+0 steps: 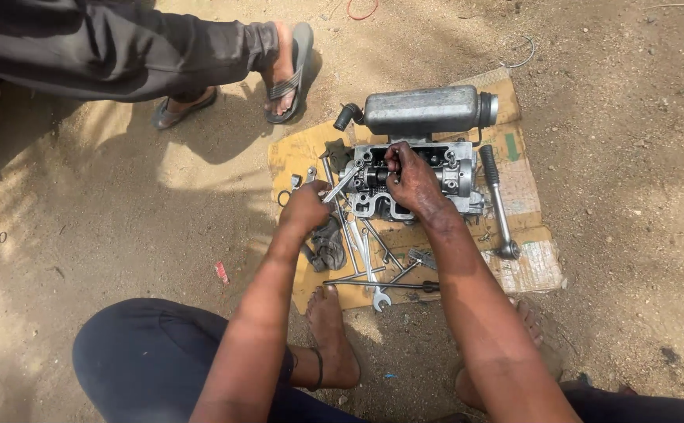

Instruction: Repairing a mechanical engine component by loosening and tightening bolts.

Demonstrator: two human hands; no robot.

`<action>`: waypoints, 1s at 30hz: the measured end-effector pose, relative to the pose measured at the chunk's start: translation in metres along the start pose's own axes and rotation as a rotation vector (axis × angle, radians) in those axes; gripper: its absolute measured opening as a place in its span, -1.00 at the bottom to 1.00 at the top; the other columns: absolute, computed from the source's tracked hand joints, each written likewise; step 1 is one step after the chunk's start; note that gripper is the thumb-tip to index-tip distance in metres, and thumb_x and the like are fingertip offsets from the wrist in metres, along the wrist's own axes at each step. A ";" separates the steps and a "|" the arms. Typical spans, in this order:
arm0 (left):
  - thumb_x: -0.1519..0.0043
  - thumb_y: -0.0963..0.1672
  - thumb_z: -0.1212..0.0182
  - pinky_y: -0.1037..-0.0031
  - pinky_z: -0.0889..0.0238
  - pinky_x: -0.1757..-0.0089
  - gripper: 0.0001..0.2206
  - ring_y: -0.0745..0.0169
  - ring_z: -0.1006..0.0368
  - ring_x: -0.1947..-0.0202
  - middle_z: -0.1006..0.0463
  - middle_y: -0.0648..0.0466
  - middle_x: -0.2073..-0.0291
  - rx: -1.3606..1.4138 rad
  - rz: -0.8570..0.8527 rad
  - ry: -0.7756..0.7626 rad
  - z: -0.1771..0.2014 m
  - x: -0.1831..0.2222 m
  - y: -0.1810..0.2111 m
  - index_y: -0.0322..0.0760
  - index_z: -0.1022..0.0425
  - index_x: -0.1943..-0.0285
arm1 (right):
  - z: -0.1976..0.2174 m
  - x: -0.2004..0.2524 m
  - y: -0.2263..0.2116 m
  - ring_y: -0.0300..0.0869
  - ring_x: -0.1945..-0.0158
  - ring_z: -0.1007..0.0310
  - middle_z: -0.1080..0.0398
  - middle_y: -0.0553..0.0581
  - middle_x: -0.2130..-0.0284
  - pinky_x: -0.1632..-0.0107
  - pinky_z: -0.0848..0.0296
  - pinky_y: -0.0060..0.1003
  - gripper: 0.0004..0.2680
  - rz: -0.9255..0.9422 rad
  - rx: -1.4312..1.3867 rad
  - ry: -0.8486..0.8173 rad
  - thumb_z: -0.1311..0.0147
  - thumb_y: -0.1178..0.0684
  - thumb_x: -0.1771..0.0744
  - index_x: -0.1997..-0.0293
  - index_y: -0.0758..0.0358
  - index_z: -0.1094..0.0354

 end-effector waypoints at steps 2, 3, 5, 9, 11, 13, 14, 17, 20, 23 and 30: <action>-0.11 -0.11 -0.47 0.26 -0.40 0.07 -0.55 0.05 -0.58 0.14 -0.64 -0.09 0.09 -0.061 0.151 0.062 -0.011 0.031 0.006 -0.17 -0.54 -0.22 | -0.002 0.001 -0.001 -0.12 0.17 -0.47 -0.35 0.07 0.26 0.06 -0.52 -0.14 -0.67 -0.022 0.033 -0.004 -0.15 0.28 -0.25 -0.07 0.19 -0.14; -0.08 -0.13 -0.51 0.30 -0.40 0.14 -0.57 0.09 -0.55 0.24 -0.62 -0.05 0.22 0.126 0.178 0.326 -0.020 0.044 0.007 -0.18 -0.58 -0.15 | -0.001 0.003 0.000 -0.10 0.17 -0.46 -0.36 0.06 0.27 0.05 -0.50 -0.11 -0.66 0.034 0.076 0.053 -0.18 0.26 -0.26 -0.08 0.19 -0.15; -0.05 -0.14 -0.55 0.35 -0.40 0.22 -0.60 0.12 -0.52 0.34 -0.60 -0.01 0.35 0.316 0.213 0.596 -0.060 0.044 -0.019 -0.20 -0.62 -0.09 | -0.001 0.005 0.001 -0.08 0.17 -0.45 -0.36 0.06 0.28 0.05 -0.49 -0.07 -0.66 0.097 0.118 0.102 -0.21 0.25 -0.27 -0.10 0.19 -0.15; -0.21 -0.21 -0.48 0.46 -0.31 0.19 -0.69 0.24 -0.36 0.21 -0.53 0.08 0.14 1.265 -0.035 0.905 -0.136 0.006 -0.073 -0.33 -0.53 -0.11 | -0.001 0.007 0.001 -0.03 0.19 -0.45 -0.35 0.07 0.30 0.06 -0.48 -0.03 -0.67 0.091 0.161 0.104 -0.23 0.22 -0.28 -0.09 0.18 -0.15; -0.32 -0.18 -0.43 0.42 -0.28 0.17 -0.74 0.17 -0.37 0.18 -0.53 -0.02 0.15 1.628 -0.048 0.829 -0.141 -0.016 -0.064 -0.34 -0.51 -0.13 | 0.000 0.006 0.001 -0.03 0.19 -0.46 -0.34 0.08 0.31 0.05 -0.49 -0.05 -0.68 0.073 0.151 0.092 -0.22 0.21 -0.29 -0.09 0.18 -0.15; -0.34 0.04 -0.12 0.39 -0.29 -0.08 -0.62 0.25 -0.41 -0.13 -0.49 0.10 -0.13 1.529 -0.059 0.767 -0.129 -0.037 -0.042 -0.21 -0.42 -0.21 | 0.002 0.006 0.000 0.01 0.20 -0.45 -0.33 0.10 0.32 0.08 -0.46 -0.02 -0.64 0.102 0.148 0.088 -0.21 0.25 -0.25 -0.09 0.21 -0.14; -0.34 0.04 -0.12 0.39 -0.29 -0.08 -0.62 0.25 -0.41 -0.13 -0.49 0.10 -0.13 1.531 -0.060 0.759 -0.125 -0.048 -0.040 -0.21 -0.42 -0.21 | 0.004 0.006 -0.002 0.01 0.20 -0.45 -0.33 0.10 0.32 0.08 -0.46 -0.02 -0.64 0.098 0.152 0.093 -0.21 0.25 -0.25 -0.09 0.21 -0.14; -0.32 0.16 0.12 0.32 -0.12 -0.28 -0.45 0.28 -0.28 -0.35 -0.42 0.14 -0.30 1.591 -0.222 0.571 -0.113 -0.070 -0.027 -0.14 -0.35 -0.34 | 0.006 0.007 -0.008 0.02 0.19 -0.45 -0.31 0.11 0.33 0.08 -0.45 -0.01 -0.65 0.180 0.113 0.122 -0.16 0.30 -0.23 -0.05 0.23 -0.14; -0.42 0.24 0.24 0.30 -0.09 -0.31 -0.30 0.03 -0.38 -0.27 -0.53 -0.11 -0.19 1.045 -0.483 0.526 -0.093 -0.067 -0.008 -0.37 -0.47 -0.29 | 0.004 0.007 -0.007 0.03 0.23 -0.45 -0.32 0.11 0.35 0.11 -0.46 -0.01 -0.66 0.122 0.118 0.130 -0.14 0.31 -0.21 -0.04 0.24 -0.15; -0.40 0.24 0.22 0.32 -0.16 -0.25 -0.29 0.02 -0.45 -0.19 -0.58 -0.13 -0.10 0.855 -0.416 0.591 -0.089 -0.063 -0.005 -0.39 -0.54 -0.19 | 0.002 0.007 -0.002 0.05 0.23 -0.45 -0.33 0.11 0.36 0.11 -0.45 0.00 -0.67 0.141 0.145 0.153 -0.13 0.31 -0.22 -0.04 0.23 -0.16; -0.35 0.07 0.01 0.33 -0.33 -0.07 -0.55 0.05 -0.54 0.00 -0.62 -0.11 0.11 0.860 -0.413 0.635 -0.077 -0.059 0.007 -0.39 -0.59 0.01 | -0.012 0.007 0.028 -0.09 0.30 -0.48 -0.34 0.04 0.36 0.22 -0.54 -0.08 -0.67 0.114 0.277 0.168 -0.08 0.33 -0.26 -0.09 0.19 -0.12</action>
Point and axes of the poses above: each hand's wrist, its own x-axis away from the middle knuckle, its own z-axis out of the back of the hand, y = z × x, the point moved 3 cm from there along -x, towards the middle knuckle
